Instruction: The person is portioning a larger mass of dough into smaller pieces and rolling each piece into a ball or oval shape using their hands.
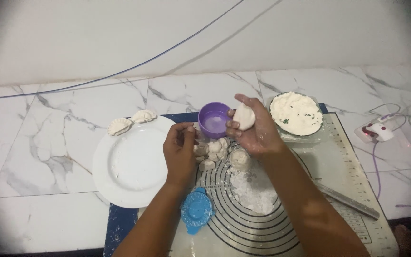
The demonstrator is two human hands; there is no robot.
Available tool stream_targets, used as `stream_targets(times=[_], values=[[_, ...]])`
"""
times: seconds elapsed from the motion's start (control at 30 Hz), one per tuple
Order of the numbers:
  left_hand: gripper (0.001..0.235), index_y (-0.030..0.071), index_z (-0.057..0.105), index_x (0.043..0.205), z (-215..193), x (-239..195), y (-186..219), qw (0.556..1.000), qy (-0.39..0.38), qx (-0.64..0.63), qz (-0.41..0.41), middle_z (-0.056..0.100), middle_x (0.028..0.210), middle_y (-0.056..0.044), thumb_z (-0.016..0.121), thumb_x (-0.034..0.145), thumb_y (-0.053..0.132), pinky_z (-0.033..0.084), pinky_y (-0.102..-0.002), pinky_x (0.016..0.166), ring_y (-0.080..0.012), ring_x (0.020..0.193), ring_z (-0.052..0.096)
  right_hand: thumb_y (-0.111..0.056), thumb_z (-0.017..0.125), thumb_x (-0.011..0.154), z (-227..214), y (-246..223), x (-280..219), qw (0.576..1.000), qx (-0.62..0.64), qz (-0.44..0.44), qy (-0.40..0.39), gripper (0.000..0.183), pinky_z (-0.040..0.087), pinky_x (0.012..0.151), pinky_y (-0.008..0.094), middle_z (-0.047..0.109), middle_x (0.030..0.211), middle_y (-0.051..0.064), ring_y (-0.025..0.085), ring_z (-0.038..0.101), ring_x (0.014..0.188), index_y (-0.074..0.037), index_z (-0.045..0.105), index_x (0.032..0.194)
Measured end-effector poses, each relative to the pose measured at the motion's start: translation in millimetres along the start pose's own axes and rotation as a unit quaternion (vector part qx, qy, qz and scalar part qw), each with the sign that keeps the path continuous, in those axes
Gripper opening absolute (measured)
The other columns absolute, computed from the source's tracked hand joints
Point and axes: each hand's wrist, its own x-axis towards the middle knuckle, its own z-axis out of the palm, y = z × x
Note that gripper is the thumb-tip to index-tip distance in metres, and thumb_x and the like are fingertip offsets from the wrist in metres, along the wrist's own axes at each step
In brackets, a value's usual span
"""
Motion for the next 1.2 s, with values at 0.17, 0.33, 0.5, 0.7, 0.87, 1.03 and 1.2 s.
stream_targets(times=[0.17, 0.33, 0.5, 0.7, 0.87, 1.03, 1.2], values=[[0.021, 0.002, 0.064, 0.113, -1, 1, -8, 1.000, -0.002, 0.002, 0.028, 0.063, 0.085, -0.011, 0.056, 0.105, 0.020, 0.056, -0.036, 0.076, -0.0192, 0.083, 0.065, -0.030, 0.061, 0.091, -21, 12, -3, 1.000, -0.023, 0.004, 0.010, 0.057, 0.056, 0.074, 0.042, 0.067, 0.107, 0.017, 0.029, 0.068, 0.093, -0.013, 0.047, 0.144], [0.023, -0.001, 0.064, 0.114, -2, 2, -11, 0.999, -0.005, 0.014, 0.041, 0.064, 0.085, -0.014, 0.057, 0.104, 0.019, 0.058, -0.038, 0.076, -0.0218, 0.084, 0.066, -0.037, 0.045, 0.100, -13, 11, -28, 0.997, -0.074, 0.012, 0.008, 0.068, 0.043, 0.111, 0.058, 0.047, 0.154, 0.027, 0.041, 0.053, 0.137, -0.019, 0.024, 0.161], [0.021, 0.000, 0.065, 0.113, -2, 2, -10, 0.999, -0.008, 0.014, 0.042, 0.066, 0.087, -0.014, 0.057, 0.104, 0.017, 0.058, -0.038, 0.075, -0.0223, 0.084, 0.068, -0.056, 0.045, 0.091, -10, 7, -43, 0.996, 0.055, 0.001, 0.073, 0.071, 0.047, 0.100, 0.055, 0.053, 0.149, 0.025, 0.041, 0.061, 0.125, -0.013, 0.043, 0.147], [0.019, 0.000, 0.065, 0.113, -2, 1, -14, 0.998, -0.017, 0.046, 0.050, 0.066, 0.086, -0.014, 0.058, 0.105, 0.016, 0.057, -0.039, 0.074, -0.0225, 0.083, 0.067, -0.047, 0.042, 0.105, -48, 23, -24, 0.997, 0.031, -0.032, 0.059, 0.044, 0.043, 0.044, 0.034, 0.064, 0.087, 0.019, 0.029, 0.061, 0.067, -0.008, 0.063, 0.097], [0.019, 0.001, 0.063, 0.113, 0, -1, -11, 0.998, -0.017, 0.046, 0.031, 0.065, 0.089, -0.014, 0.056, 0.105, 0.017, 0.056, -0.039, 0.077, -0.0228, 0.087, 0.067, -0.043, 0.044, 0.106, -33, 25, -29, 0.993, 0.029, -0.035, 0.109, 0.042, 0.034, 0.036, 0.028, 0.051, 0.068, 0.011, 0.024, 0.052, 0.054, -0.010, 0.056, 0.083], [0.019, 0.002, 0.062, 0.114, 1, -3, -10, 0.998, -0.021, 0.050, 0.019, 0.065, 0.090, -0.015, 0.055, 0.106, 0.018, 0.056, -0.040, 0.080, -0.0238, 0.088, 0.067, -0.045, 0.045, 0.106, -41, 32, -26, 0.993, 0.010, -0.041, 0.106, 0.047, 0.030, 0.033, 0.025, 0.042, 0.057, 0.005, 0.019, 0.046, 0.045, -0.013, 0.053, 0.073], [0.020, 0.001, 0.062, 0.114, -1, -1, -14, 0.998, -0.021, 0.050, 0.022, 0.064, 0.090, -0.015, 0.055, 0.106, 0.019, 0.055, -0.039, 0.080, -0.0238, 0.089, 0.066, -0.044, 0.044, 0.107, -30, 33, -35, 0.995, -0.012, -0.052, 0.084, 0.052, 0.026, 0.032, 0.023, 0.030, 0.049, 0.003, 0.018, 0.037, 0.039, -0.014, 0.045, 0.064]])
